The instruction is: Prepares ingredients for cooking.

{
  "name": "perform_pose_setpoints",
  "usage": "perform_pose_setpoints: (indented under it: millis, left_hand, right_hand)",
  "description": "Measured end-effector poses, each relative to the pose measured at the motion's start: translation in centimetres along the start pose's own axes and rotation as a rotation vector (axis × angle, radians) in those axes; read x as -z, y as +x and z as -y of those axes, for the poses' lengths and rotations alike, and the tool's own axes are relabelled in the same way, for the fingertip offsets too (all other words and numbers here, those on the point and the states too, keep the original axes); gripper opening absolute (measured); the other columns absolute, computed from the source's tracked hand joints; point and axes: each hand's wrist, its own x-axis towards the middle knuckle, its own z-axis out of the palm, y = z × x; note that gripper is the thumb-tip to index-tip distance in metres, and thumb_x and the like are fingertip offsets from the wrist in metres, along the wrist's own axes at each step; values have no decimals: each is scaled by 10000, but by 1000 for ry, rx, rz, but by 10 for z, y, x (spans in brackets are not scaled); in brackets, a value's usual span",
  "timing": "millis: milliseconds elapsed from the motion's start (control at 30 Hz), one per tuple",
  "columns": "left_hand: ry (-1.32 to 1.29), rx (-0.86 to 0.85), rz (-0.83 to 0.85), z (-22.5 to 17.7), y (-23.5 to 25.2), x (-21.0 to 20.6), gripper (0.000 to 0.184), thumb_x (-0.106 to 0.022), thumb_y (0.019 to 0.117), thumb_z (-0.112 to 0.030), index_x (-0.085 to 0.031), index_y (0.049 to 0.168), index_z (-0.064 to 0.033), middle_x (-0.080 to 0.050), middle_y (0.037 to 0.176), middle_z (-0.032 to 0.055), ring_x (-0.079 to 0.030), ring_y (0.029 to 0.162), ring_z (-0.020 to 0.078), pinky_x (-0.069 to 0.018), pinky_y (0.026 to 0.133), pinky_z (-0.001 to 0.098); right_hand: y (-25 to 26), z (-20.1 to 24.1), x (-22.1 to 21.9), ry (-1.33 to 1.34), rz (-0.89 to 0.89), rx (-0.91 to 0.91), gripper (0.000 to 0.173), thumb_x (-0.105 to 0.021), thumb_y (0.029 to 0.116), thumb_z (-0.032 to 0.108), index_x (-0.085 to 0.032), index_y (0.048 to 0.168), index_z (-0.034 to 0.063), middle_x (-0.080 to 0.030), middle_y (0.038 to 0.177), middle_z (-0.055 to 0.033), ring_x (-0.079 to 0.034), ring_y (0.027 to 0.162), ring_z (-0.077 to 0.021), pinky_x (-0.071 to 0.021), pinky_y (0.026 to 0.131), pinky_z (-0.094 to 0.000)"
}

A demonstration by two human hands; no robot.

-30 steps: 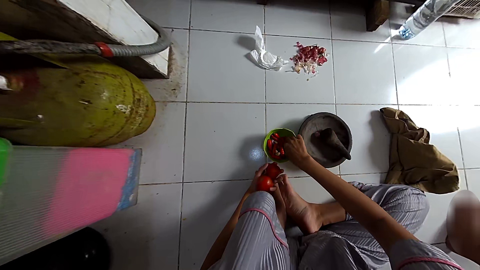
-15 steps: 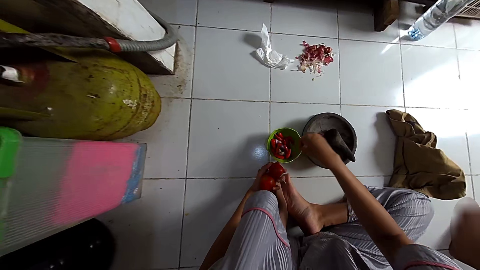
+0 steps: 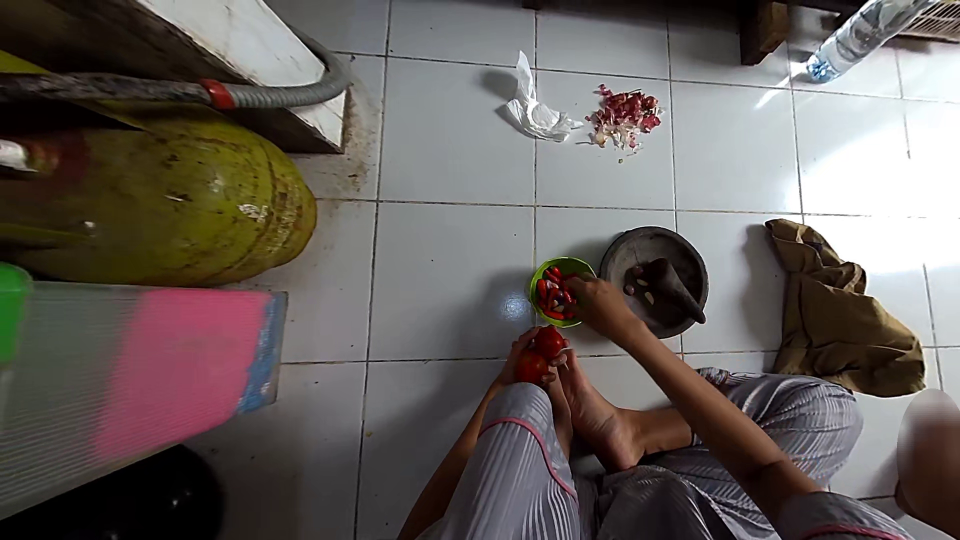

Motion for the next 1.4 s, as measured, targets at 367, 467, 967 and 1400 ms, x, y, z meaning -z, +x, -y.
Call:
perform_pose_setpoints:
  millis: [367,467,967,1400]
  left_hand:
    - [45,-13,-42,1,0,3,530,-171,1066,-434,-607,1066,-132,-719,883,89,-691,644,153,-535,472,252]
    - [37,9,-39,1,1,4,572,-146,1065,-457,-613,1056,-126,-713,853,83,-687,638,149,-534,473,250]
    - [118,-64,-200,-1,-5,-18,505,-140,1097,-397,-535,1228,-109,-717,945,108,-695,642,156,-530,461,240]
    - [137,-47,-182,-1,-6,-20,513,-132,1094,-403,-549,1173,-115,-714,932,98,-686,630,148,-517,447,237]
  right_hand:
    - [15,-7,17,73,-104,188,141,-687,896,-79,-738,1019,-34,-718,1047,-230,-691,1008,-425,-541,894,-614]
    - [16,-11,17,-2,-252,322,200,-666,890,-120,-753,1035,-14,-712,1081,-208,-674,1042,-412,-554,895,-570]
    - [22,2,-41,-66,17,-11,407,-500,1092,228,-560,1432,11,-617,1369,-213,-569,1300,-400,-485,1021,-556]
    - [30,5,-43,-118,67,-49,415,-546,1062,293,-662,1271,-47,-553,1411,-245,-531,1310,-420,-467,1016,-560]
